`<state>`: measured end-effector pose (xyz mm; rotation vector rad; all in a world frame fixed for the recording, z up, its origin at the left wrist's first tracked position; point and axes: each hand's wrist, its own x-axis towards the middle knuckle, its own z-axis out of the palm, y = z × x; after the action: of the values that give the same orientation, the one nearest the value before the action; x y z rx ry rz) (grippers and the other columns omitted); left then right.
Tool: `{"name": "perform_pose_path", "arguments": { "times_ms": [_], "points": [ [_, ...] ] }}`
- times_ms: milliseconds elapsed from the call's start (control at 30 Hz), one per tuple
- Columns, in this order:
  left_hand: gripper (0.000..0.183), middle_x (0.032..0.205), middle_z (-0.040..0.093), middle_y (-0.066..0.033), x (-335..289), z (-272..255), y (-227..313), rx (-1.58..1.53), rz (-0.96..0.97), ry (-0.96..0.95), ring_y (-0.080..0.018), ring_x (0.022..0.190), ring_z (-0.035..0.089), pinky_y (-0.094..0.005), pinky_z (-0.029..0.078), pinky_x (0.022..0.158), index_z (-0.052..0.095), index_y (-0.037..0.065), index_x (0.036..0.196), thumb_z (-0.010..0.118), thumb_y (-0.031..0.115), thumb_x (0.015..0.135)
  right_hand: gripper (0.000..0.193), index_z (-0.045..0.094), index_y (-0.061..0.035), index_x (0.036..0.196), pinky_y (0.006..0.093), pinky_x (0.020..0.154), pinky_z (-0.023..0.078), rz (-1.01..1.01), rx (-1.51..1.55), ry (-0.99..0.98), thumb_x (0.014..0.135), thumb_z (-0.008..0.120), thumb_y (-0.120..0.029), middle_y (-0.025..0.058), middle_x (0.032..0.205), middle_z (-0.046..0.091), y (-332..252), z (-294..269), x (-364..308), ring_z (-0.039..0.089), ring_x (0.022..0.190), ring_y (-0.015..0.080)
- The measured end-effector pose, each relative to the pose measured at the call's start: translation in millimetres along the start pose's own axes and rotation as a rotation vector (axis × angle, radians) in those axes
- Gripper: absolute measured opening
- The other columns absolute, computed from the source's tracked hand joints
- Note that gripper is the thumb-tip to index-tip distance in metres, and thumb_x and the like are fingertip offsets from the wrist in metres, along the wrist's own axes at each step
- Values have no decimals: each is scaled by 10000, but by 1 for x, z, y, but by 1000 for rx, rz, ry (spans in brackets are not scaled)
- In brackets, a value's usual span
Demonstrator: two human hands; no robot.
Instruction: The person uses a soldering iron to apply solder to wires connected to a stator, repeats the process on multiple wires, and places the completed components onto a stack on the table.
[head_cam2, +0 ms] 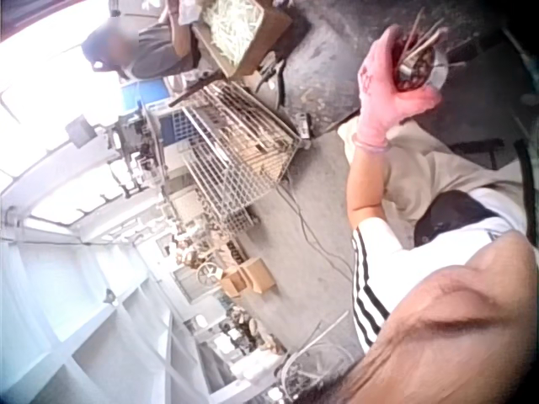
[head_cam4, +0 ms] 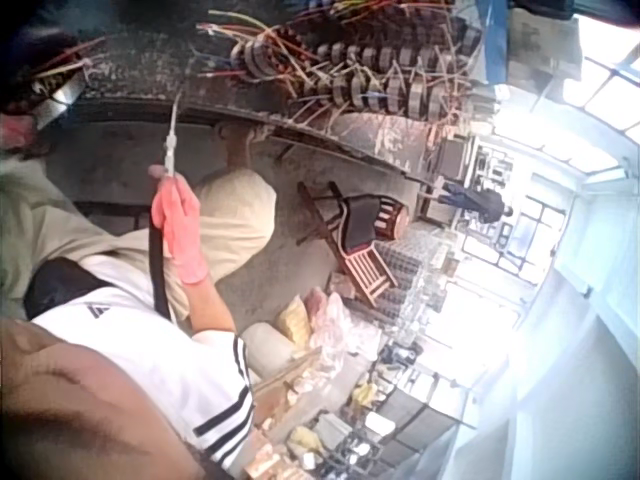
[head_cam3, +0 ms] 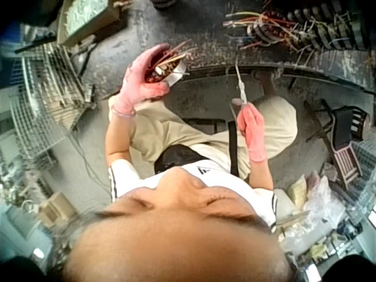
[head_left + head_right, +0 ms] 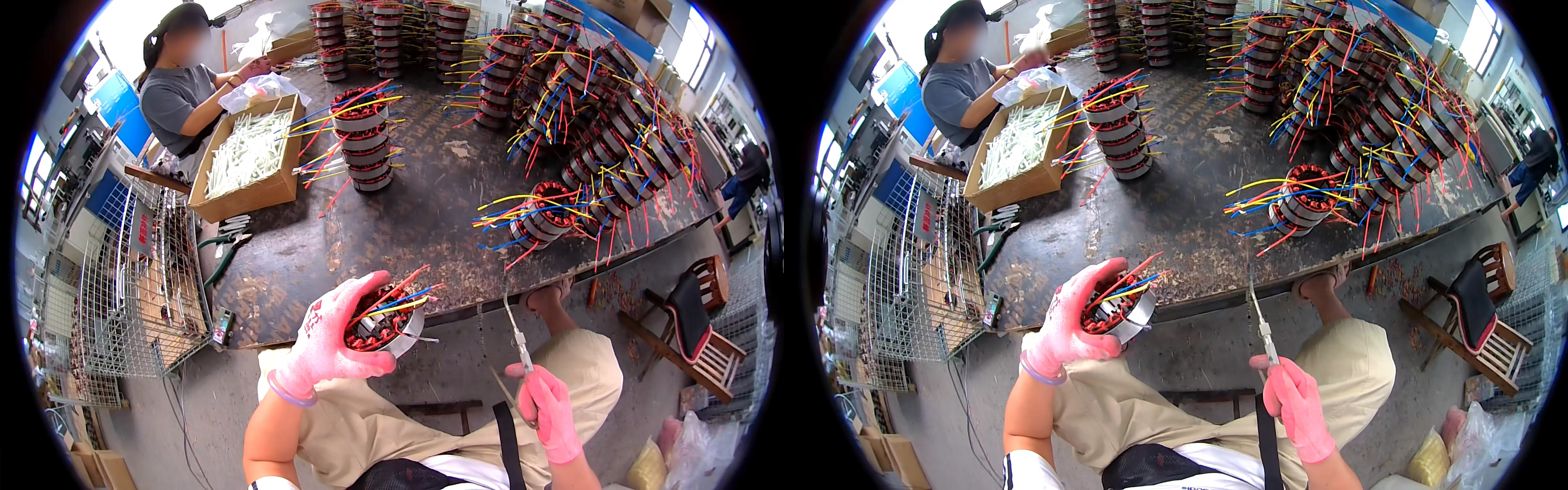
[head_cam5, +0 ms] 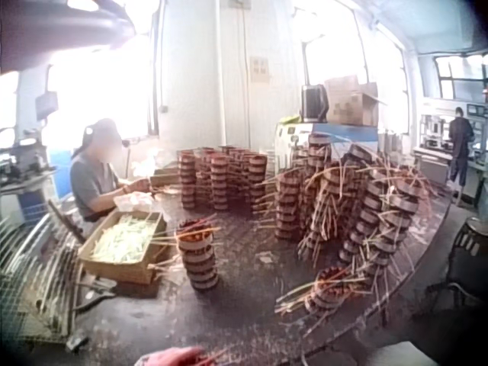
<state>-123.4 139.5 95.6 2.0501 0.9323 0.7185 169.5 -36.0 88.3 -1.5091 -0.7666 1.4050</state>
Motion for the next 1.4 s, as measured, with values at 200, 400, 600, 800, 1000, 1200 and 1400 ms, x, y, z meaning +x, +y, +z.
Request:
{"name": "perform_pose_path", "arguments": {
  "times_ms": [200,400,600,800,1000,1200,1400],
  "points": [
    [996,1195,638,-184,-1,1,-1,-96,-29,16,-348,1102,624,-402,478,961,497,22,1372,867,367,514,409,588,51,1214,211,467,229,42,19,-16,1035,438,-284,-50,552,442,-4,0,-1,300,469,28],
    [1050,1171,647,-174,-1,0,1,-92,-87,-5,-308,1087,630,-392,476,960,474,11,1393,852,469,527,403,588,51,1217,210,474,229,46,6,-16,1028,446,-274,-48,554,444,-1,-1,-1,300,471,28],
    [1233,1174,636,-151,0,0,1,-133,-123,-23,-238,1064,626,-370,468,957,426,-18,1422,800,755,537,405,589,53,1218,212,479,229,64,-12,1,1024,445,-272,-49,557,441,-6,3,-2,302,478,31],
    [1236,1167,639,-149,-1,0,2,-153,-136,-23,-234,1058,627,-371,471,951,423,-21,1422,800,755,537,403,584,62,1220,212,484,231,61,1,-18,1025,449,-264,-51,569,446,-5,2,-1,313,490,32],
    [1175,1206,630,-152,0,0,-3,-51,-77,-21,-262,1090,623,-383,474,955,431,-15,1417,859,608,517,399,580,63,1228,215,490,245,65,17,-20,1028,452,-257,-48,580,448,-6,3,-2,333,501,37],
    [1003,1160,609,-174,14,4,-9,414,92,52,-366,1086,590,-448,449,972,502,17,1336,869,417,492,362,574,57,1239,218,503,269,103,107,-56,1030,467,-219,-40,602,457,-7,3,-3,371,537,44],
    [971,1251,573,-160,15,10,-39,601,95,-16,-361,1171,543,-448,410,1039,487,31,1354,864,393,536,344,575,47,1242,220,514,291,131,150,-178,1034,464,-204,-41,603,453,5,3,0,375,547,45]
  ]
}}
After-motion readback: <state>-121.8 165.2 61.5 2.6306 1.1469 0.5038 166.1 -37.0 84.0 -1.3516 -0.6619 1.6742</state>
